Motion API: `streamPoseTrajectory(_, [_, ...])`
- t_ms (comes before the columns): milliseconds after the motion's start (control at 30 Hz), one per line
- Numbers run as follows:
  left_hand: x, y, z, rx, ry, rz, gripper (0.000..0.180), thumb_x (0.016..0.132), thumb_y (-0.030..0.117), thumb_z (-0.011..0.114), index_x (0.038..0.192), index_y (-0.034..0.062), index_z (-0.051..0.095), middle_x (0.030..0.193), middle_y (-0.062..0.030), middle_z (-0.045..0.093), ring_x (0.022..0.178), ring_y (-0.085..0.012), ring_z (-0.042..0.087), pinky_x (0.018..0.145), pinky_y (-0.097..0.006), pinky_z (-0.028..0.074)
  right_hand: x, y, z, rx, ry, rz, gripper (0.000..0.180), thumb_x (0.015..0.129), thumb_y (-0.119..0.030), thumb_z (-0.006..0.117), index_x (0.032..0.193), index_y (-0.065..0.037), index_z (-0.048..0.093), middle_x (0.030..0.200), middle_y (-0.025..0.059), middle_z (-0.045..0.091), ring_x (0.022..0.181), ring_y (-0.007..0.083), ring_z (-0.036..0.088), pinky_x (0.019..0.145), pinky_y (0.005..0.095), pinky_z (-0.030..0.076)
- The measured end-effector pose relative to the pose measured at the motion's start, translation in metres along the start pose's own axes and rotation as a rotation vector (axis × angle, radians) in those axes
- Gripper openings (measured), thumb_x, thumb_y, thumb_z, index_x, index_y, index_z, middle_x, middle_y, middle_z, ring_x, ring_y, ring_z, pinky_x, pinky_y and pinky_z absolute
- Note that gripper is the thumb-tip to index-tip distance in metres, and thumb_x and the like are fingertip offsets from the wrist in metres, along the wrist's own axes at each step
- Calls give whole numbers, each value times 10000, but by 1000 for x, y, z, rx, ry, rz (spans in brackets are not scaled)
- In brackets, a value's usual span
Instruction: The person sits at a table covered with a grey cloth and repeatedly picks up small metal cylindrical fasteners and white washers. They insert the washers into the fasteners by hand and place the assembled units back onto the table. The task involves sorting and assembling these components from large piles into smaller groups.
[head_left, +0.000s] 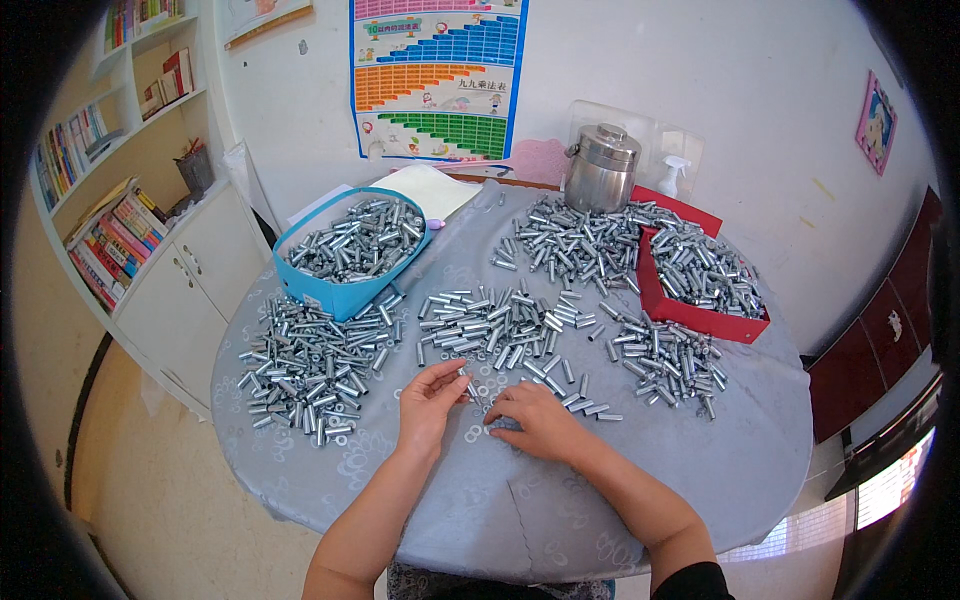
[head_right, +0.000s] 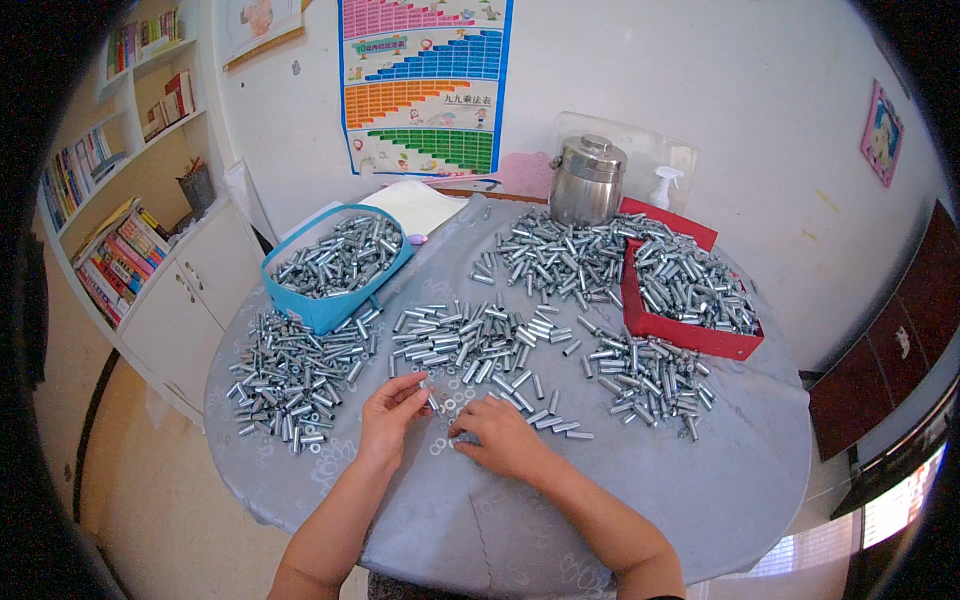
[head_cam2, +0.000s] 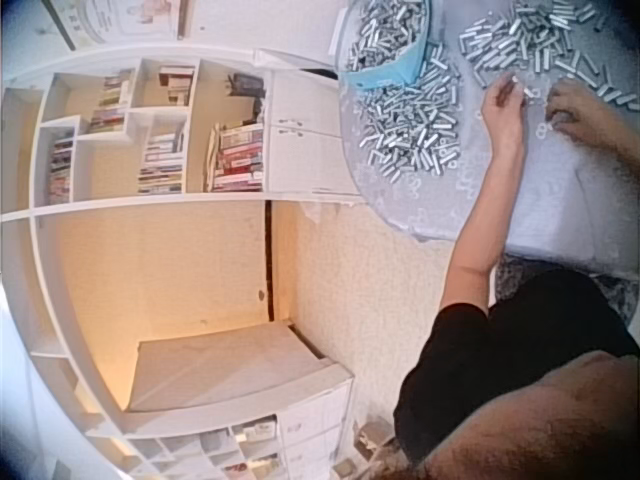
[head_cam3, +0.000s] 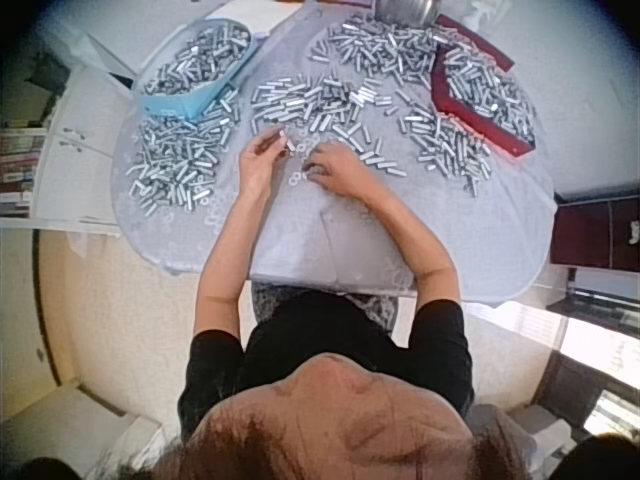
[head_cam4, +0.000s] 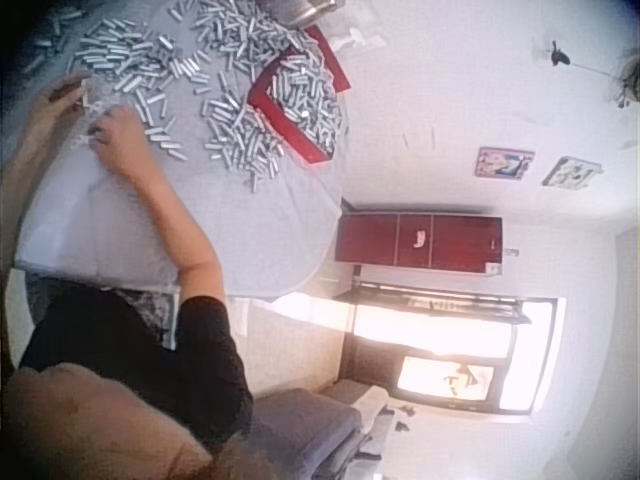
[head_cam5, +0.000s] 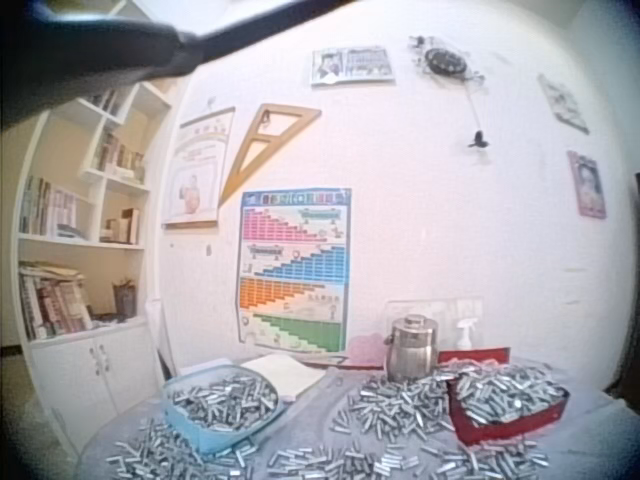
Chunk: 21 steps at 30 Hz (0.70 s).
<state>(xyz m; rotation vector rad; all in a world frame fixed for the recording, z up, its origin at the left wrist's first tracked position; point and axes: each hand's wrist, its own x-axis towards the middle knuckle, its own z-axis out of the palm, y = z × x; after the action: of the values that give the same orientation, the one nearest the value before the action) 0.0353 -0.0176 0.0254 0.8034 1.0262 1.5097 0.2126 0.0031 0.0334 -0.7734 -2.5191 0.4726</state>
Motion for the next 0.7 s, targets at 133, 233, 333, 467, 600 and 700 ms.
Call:
streamPoseTrajectory(133, [1, -1, -1, -13, -4, -6, 219, 784, 19, 607, 1003, 20, 600, 881, -56, 612, 782, -109, 573, 655, -234, 484, 2, -1, 0, 5, 0, 43, 149, 671, -118, 638, 817, -92, 615, 791, 56, 572, 797, 240, 535, 715, 348, 418])
streamPoseTrajectory(233, [2, -3, -3, -26, -6, -13, 230, 786, 27, 607, 1015, 18, 591, 880, -67, 611, 778, -123, 580, 673, -243, 493, 1, -1, 0, 138, -27, 125, 138, 679, -101, 641, 813, -79, 619, 770, 68, 598, 774, 238, 557, 705, 322, 428])
streamPoseTrajectory(333, [2, -3, -4, -52, -5, -37, 238, 789, 48, 611, 1023, 15, 579, 891, -89, 612, 781, -148, 590, 693, -258, 501, -1, -3, 1, 417, 130, 348, 124, 707, -106, 653, 820, -65, 621, 773, 57, 617, 747, 186, 570, 697, 281, 426])
streamPoseTrajectory(467, [1, -3, -2, -113, 23, -82, 177, 783, 27, 613, 950, -19, 577, 855, -108, 604, 765, -169, 601, 689, -275, 532, -1, 0, 3, 634, 288, 423, 124, 747, -128, 657, 833, -48, 619, 790, 17, 615, 737, 106, 542, 691, 242, 410])
streamPoseTrajectory(600, [0, -3, 0, -152, 8, -134, 153, 781, 21, 615, 917, -35, 572, 848, -123, 604, 743, -183, 614, 671, -276, 544, -1, 2, 5, 784, 325, 439, 127, 763, -127, 650, 841, -32, 618, 796, 14, 607, 736, 88, 527, 684, 227, 406])
streamPoseTrajectory(700, [1, -5, -3, -173, 7, -191, 151, 781, 34, 621, 902, -36, 565, 837, -132, 611, 714, -194, 622, 651, -276, 547, -2, 1, 4, 726, 379, 418, 137, 772, -114, 638, 873, -24, 621, 805, 32, 603, 735, 96, 532, 668, 226, 414])
